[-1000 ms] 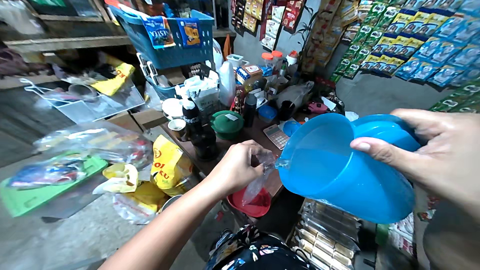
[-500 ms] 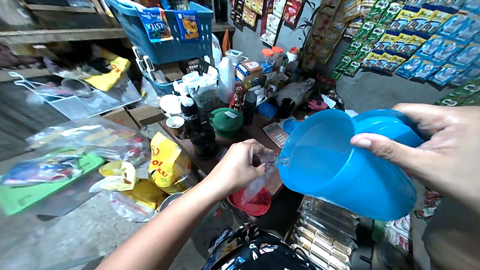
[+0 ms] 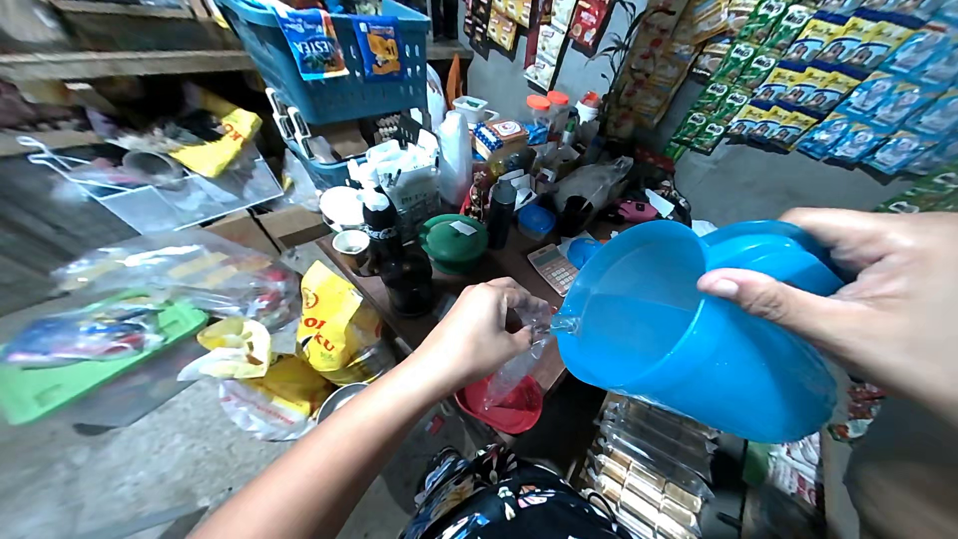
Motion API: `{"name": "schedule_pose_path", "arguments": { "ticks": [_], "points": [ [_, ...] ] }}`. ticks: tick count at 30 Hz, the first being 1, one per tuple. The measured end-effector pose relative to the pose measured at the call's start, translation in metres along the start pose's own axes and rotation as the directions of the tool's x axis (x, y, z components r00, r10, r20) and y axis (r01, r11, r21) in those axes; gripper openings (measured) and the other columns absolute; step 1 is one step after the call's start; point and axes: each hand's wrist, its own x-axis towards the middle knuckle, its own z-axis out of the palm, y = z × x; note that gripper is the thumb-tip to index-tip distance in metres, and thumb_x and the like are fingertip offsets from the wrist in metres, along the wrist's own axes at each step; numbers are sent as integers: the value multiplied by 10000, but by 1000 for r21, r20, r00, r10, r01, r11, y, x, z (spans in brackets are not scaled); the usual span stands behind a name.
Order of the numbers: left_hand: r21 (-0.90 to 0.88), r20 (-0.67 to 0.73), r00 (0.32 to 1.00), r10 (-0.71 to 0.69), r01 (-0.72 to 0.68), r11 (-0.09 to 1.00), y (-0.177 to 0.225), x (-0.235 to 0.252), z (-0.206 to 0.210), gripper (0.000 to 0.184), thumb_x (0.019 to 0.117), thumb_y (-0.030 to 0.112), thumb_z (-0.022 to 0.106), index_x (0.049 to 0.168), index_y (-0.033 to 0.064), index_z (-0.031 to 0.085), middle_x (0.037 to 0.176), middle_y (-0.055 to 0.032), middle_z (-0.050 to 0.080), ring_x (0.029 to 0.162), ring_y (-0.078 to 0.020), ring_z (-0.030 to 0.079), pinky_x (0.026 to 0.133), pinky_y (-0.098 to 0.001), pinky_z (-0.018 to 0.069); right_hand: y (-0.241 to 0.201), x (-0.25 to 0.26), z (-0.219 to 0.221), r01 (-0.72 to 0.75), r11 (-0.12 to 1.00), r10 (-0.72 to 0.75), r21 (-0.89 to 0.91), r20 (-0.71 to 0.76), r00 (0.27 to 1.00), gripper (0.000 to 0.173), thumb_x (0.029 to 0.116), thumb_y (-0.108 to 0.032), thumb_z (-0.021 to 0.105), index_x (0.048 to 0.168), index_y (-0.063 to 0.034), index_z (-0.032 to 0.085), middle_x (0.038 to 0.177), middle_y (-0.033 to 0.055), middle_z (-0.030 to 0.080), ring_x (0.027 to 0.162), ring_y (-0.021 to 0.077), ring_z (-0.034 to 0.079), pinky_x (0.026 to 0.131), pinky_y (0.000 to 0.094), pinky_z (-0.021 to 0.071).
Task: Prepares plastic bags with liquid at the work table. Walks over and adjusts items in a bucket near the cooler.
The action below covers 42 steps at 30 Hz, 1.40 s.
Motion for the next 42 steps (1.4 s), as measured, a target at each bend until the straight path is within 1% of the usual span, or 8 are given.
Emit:
{"name": "schedule_pose_path", "arguments": {
  "ticks": [16,22,25,29,31,33,37,42],
  "points": [
    [6,4,1000,8,-8,1000,-3,5,1,206,889,66,740,1071,155,775,1051,43,695,820,-19,643,727,-227,553,6,2,9,-25,999,25,36,22,999,492,807,-752,662,944,-281,696,672,-155,622,565,-48,582,464,187,455],
    [-18,-12,1000,-10,10,1000,-4,5,2,218,888,79,736,1087,156,778,1093,40,703,847,-23,660,749,-239,569,26,-11,23,-114,954,122,277,-13,992,406,803,-658,740,948,-279,722,707,-165,658,573,-49,603,481,151,498],
    [-29,-19,1000,-24,23,999,-3,4,1,215,890,74,738,1086,155,774,1109,35,711,903,-31,676,791,-259,580,47,-24,43,-197,824,213,531,32,977,228,853,-471,760,976,-279,748,725,-172,671,560,-59,577,505,120,493],
    [-17,-43,999,-15,14,1000,-3,2,1,235,879,50,745,1094,140,775,1122,12,713,905,-54,676,784,-272,576,91,-45,97,-319,477,411,819,113,904,138,922,-358,655,949,-235,712,780,-126,696,640,-27,606,608,142,510],
    [-9,-51,998,-22,21,1000,-3,1,0,241,873,49,751,1094,140,777,1131,8,708,899,-59,674,775,-273,578,103,-52,130,-359,296,581,885,131,803,239,1002,-290,421,890,-202,613,739,-104,659,603,-22,589,557,138,493],
    [9,-52,999,-18,19,1000,-4,1,0,245,876,57,747,1104,142,775,1122,13,704,873,-44,672,751,-248,582,113,-58,165,-428,165,689,889,206,695,401,1079,-310,246,932,-141,579,710,-71,651,536,-6,552,486,152,459],
    [24,-64,997,-32,34,999,-3,-1,0,240,876,63,746,1101,146,771,1114,27,701,826,-23,667,721,-222,581,125,-78,245,-472,-16,795,881,298,528,320,1099,-241,373,970,-61,605,662,-32,571,463,11,467,425,156,405],
    [38,-78,997,-2,5,999,-4,-1,2,247,870,70,744,1104,142,773,1097,27,698,793,-5,662,705,-192,578,127,-97,314,-410,-73,805,909,296,514,373,1092,-180,318,954,-23,626,626,-32,555,462,25,472,444,165,412]
  ]
}}
